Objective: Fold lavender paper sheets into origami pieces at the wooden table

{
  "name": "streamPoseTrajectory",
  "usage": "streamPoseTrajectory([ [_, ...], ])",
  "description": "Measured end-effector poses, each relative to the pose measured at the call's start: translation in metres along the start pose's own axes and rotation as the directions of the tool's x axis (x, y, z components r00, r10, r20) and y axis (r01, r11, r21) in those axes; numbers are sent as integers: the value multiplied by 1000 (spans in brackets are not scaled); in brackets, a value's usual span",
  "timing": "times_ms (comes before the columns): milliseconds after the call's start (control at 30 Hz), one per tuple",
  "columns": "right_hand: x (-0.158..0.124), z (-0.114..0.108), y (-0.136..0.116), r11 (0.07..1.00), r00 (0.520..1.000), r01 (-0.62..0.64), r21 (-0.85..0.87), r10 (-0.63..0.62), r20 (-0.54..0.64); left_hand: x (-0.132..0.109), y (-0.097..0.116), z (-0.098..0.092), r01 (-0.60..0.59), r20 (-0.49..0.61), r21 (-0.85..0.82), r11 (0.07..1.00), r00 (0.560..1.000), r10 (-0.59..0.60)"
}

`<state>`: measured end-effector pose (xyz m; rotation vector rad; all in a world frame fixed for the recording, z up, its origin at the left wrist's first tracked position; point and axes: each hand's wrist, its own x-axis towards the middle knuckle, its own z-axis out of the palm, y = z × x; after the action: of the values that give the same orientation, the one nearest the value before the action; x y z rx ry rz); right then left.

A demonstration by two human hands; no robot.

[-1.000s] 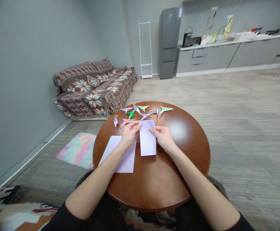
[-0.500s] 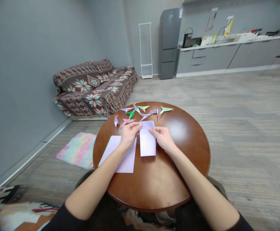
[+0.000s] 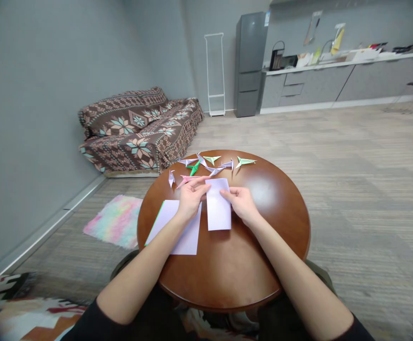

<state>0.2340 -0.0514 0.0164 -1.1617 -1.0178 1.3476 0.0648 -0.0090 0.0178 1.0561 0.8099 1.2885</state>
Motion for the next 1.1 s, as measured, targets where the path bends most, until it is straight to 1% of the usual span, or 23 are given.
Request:
streamPoseTrajectory([
  [300, -1, 0, 0, 1000, 1000, -7, 0, 7, 8, 0, 0, 0, -8, 6, 13, 1000, 1000, 8],
  [633, 3, -2, 4, 1000, 1000, 14, -1, -14, 13, 0, 1, 0, -4, 19, 13, 1000, 1000, 4],
  [1100, 4, -2, 5, 999, 999, 46, 4, -46, 11, 0, -1, 1, 25, -21, 12, 1000, 999, -24],
])
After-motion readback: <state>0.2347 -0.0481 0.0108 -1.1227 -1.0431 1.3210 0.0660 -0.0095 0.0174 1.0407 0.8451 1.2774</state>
